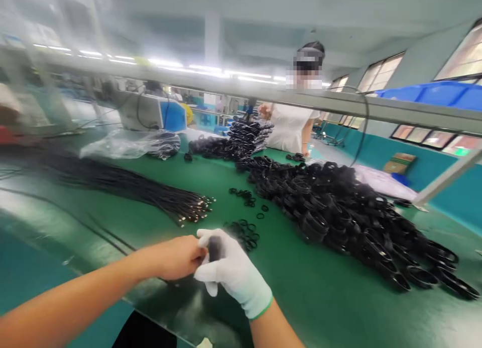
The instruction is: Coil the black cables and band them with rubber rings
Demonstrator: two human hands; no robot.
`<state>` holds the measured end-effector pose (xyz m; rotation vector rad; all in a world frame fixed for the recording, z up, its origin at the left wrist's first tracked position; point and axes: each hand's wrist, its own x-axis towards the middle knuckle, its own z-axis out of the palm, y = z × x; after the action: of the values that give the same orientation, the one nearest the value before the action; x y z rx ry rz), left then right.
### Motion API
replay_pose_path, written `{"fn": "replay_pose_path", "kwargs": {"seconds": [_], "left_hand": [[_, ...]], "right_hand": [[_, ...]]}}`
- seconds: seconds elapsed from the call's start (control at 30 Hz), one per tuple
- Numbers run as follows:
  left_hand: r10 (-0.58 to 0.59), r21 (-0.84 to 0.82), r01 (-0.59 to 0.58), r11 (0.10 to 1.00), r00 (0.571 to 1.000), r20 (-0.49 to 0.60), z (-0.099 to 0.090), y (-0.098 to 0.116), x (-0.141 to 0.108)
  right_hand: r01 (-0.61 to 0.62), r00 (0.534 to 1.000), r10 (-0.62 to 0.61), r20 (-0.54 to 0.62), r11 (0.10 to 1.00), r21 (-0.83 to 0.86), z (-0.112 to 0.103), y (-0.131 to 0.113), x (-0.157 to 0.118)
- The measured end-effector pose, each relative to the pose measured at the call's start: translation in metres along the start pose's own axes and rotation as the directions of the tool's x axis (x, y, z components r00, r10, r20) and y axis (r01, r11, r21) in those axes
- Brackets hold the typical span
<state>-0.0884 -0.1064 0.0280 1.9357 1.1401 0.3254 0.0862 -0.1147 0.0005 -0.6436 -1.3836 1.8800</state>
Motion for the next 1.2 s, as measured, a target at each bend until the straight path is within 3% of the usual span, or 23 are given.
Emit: {"fn": "replay_pose_path", "kwargs": {"seconds": [0.1,0.2,0.3,0.33,0.4,0.5,0.57,0.63,0.77,0.87,0.93,1.03,1.1,1.2], "left_hand": [[-0.059,-0.257,0.078,0.963,0.995,0.082,-0.007,0.007,-0.008],[-0.074,-0.585,-0.001,0.811,0.992,-0.103,-0.013,0.014,-0.014],[-0.067,-0.699,-0.173,0.693,0.951,-0.302,-0.008,0.018,-0.016],[-0.064,-0.691,-0.219,0.689,0.931,-0.36,-0.006,0.019,-0.016],[-0.05,-0.58,-0.27,0.769,0.879,-0.475,-0.001,0.02,-0.016],[0.108,-0.193,-0.262,0.946,0.81,-0.576,0.002,0.025,-0.017],[0.241,0.029,-0.265,0.964,0.817,-0.524,0.002,0.028,-0.015],[0.261,0.1,-0.243,0.965,0.845,-0.467,0.0,0.028,-0.013],[0.162,-0.061,-0.207,0.976,0.889,-0.427,-0.01,0.016,-0.007],[0.215,-0.261,-0.286,0.922,0.939,-0.27,-0.016,0.004,-0.004],[0.205,-0.293,-0.28,0.914,0.943,-0.263,-0.016,-0.001,-0.003],[0.111,-0.236,-0.202,0.951,0.93,-0.35,-0.011,-0.002,-0.001],[0.083,-0.202,-0.172,0.964,0.919,-0.386,-0.007,0.0,0.0],[0.082,-0.186,-0.168,0.968,0.914,-0.397,-0.002,0.003,0.0]], "right_hand": [[0.079,0.981,-0.114,0.154,0.972,0.22,-0.003,0.009,-0.001],[0.115,0.966,-0.174,0.191,0.952,0.284,-0.001,0.014,0.002],[0.134,0.973,-0.179,0.145,0.953,0.273,0.001,0.012,0.002],[0.131,0.978,-0.168,0.121,0.955,0.265,0.002,0.01,0.002],[0.106,0.987,-0.133,0.092,0.962,0.253,0.001,0.007,0.001],[0.037,0.986,-0.076,0.146,0.966,0.257,-0.002,0.01,0.002],[-0.055,0.965,-0.022,0.261,0.957,0.284,-0.004,0.015,0.003],[-0.114,0.954,0.007,0.3,0.932,0.344,-0.005,0.019,0.004],[-0.149,0.988,0.108,0.108,0.839,0.524,-0.001,0.02,0.007],[-0.28,0.96,0.248,0.131,0.796,0.536,0.004,0.016,0.01],[-0.255,0.966,0.241,0.088,0.853,0.455,0.006,0.013,0.01],[-0.115,0.993,0.12,-0.009,0.967,0.229,0.007,0.007,0.01],[-0.091,0.995,0.094,-0.025,0.99,0.107,0.008,0.003,0.008],[-0.106,0.994,0.106,-0.001,0.99,0.09,0.009,0.002,0.007]]}}
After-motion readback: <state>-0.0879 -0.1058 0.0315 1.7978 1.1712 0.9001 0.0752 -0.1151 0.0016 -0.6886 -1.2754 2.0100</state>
